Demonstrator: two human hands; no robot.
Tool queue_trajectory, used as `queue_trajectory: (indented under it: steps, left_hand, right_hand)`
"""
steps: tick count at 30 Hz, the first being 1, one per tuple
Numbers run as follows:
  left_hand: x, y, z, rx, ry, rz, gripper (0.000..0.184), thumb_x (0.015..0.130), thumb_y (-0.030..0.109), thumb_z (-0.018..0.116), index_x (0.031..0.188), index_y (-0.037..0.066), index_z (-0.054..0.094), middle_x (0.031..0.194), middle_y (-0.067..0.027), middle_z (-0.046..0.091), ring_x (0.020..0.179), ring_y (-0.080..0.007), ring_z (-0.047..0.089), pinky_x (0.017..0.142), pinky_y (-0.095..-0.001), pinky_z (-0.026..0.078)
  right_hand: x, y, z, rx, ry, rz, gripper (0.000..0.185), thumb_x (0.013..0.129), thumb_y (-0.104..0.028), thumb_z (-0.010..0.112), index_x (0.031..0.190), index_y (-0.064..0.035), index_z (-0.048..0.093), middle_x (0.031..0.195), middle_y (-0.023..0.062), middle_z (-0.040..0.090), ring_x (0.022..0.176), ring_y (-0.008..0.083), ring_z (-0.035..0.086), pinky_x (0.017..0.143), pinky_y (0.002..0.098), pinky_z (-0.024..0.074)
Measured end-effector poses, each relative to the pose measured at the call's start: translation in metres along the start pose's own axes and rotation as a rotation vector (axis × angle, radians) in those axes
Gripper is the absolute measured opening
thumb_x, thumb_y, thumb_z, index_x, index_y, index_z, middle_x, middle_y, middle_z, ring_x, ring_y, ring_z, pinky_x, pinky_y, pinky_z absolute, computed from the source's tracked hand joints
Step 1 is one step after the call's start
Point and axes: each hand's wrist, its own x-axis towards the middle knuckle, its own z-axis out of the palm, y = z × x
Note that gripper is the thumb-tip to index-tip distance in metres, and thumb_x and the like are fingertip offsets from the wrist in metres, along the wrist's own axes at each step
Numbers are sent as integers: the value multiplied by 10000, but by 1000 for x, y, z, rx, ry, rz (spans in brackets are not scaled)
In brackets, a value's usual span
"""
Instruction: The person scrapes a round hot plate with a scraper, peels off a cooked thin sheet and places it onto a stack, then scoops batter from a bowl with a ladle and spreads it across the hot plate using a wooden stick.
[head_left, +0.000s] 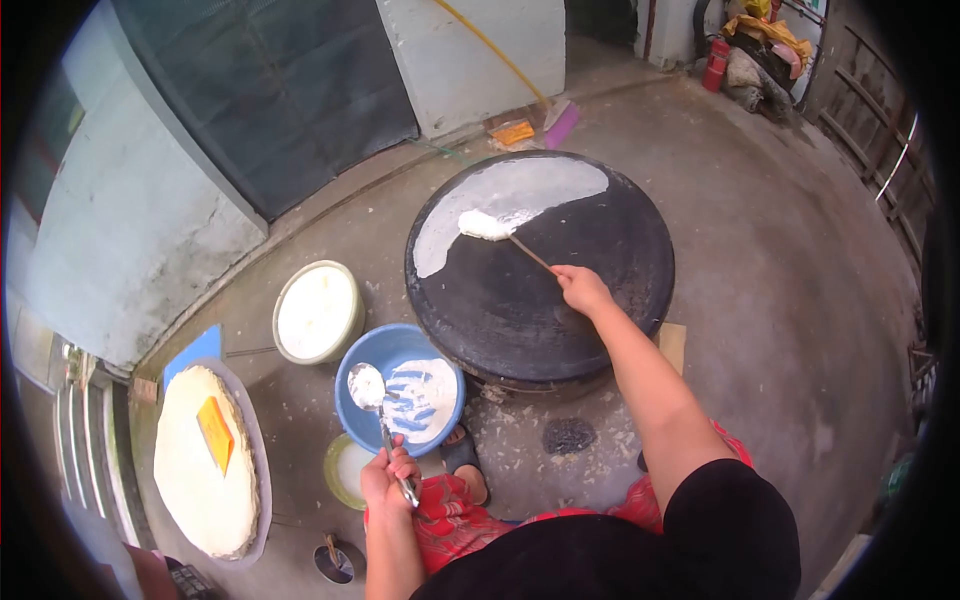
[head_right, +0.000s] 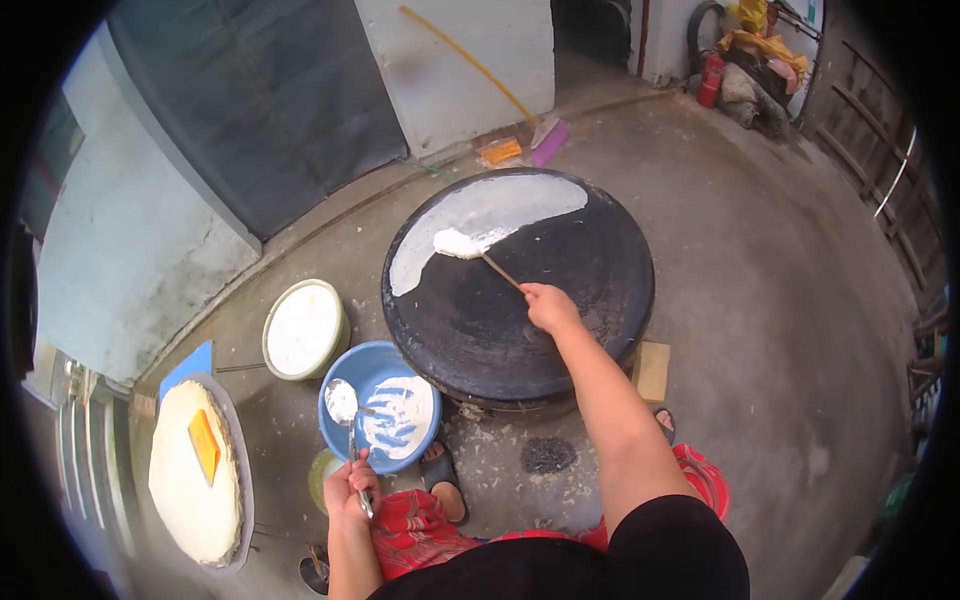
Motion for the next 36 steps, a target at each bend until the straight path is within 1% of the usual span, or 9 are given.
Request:
queue_trajectory:
  steps: [4,8,12,16,20,25,28,31,36]
  left_hand:
    - [-1,0,-2,29,6,-10,308,915,197,298,1002,-50,460,665,-44,428,467,-100,363,397,-220,339]
    - [-1,1,-8,45,25,-6,306,915,198,300,1008,-48,456,677,-48,431,473,-102,367,401,-221,340]
    - [2,1,-7,53,-26,-10,300,914,197,305,1017,-45,450,691,-52,433,484,-105,367,409,-226,335]
    - [-7,-3,1,80,34,-9,316,925,219,304,1024,-42,452,660,-22,432,460,-86,358,393,-210,326]
    - [-4,-2,-6,99,16,11,318,926,224,303,1026,-37,453,662,-22,429,463,-87,359,395,-210,326]
    - [-6,2,-10,68,-46,-31,303,921,214,296,1034,-33,431,708,-60,430,499,-113,368,424,-234,333]
    - [-2,3,-15,103,-72,-15,303,922,215,293,1032,-31,432,713,-63,432,501,-113,360,428,-234,332]
    - [-10,-1,-6,129,-23,16,319,927,225,303,1022,-38,456,679,-26,432,473,-88,357,405,-208,329]
    - [-7,4,-16,102,-81,-31,301,923,208,290,1036,-32,432,714,-62,431,506,-112,353,432,-231,328]
  right_hand:
    - [-21,-3,-47,-31,-191,-64,264,810,-248,534,1063,-225,604,1019,75,606,954,244,569,822,328,436]
    - [-33,36,-35,39,205,144,259,827,-239,499,1067,-232,597,1019,80,606,952,245,568,826,340,435]
    - [-40,-1,11,23,-17,-93,263,831,-226,491,1073,-218,592,1027,97,596,971,265,554,841,344,427]
    - [-45,-13,-25,62,-139,-20,257,828,-180,515,1072,-163,597,992,114,611,915,250,583,800,309,437]
    - [-46,-16,11,-9,-38,-18,258,833,-249,510,1076,-241,594,1016,52,613,960,237,565,833,329,432]
    - [-61,-26,-23,-49,-202,-47,256,819,-246,512,1058,-246,604,1001,60,613,944,238,570,812,340,441]
    - [-62,-21,-7,-52,-24,9,259,815,-253,514,1058,-246,604,1003,65,612,939,245,572,812,340,441]
    - [-73,-32,20,-75,-80,-61,258,814,-253,521,1059,-252,602,1018,72,603,940,254,569,815,344,442]
    - [-105,-28,-29,-199,-51,-137,267,798,-230,535,1054,-249,605,980,61,618,918,240,575,787,358,447]
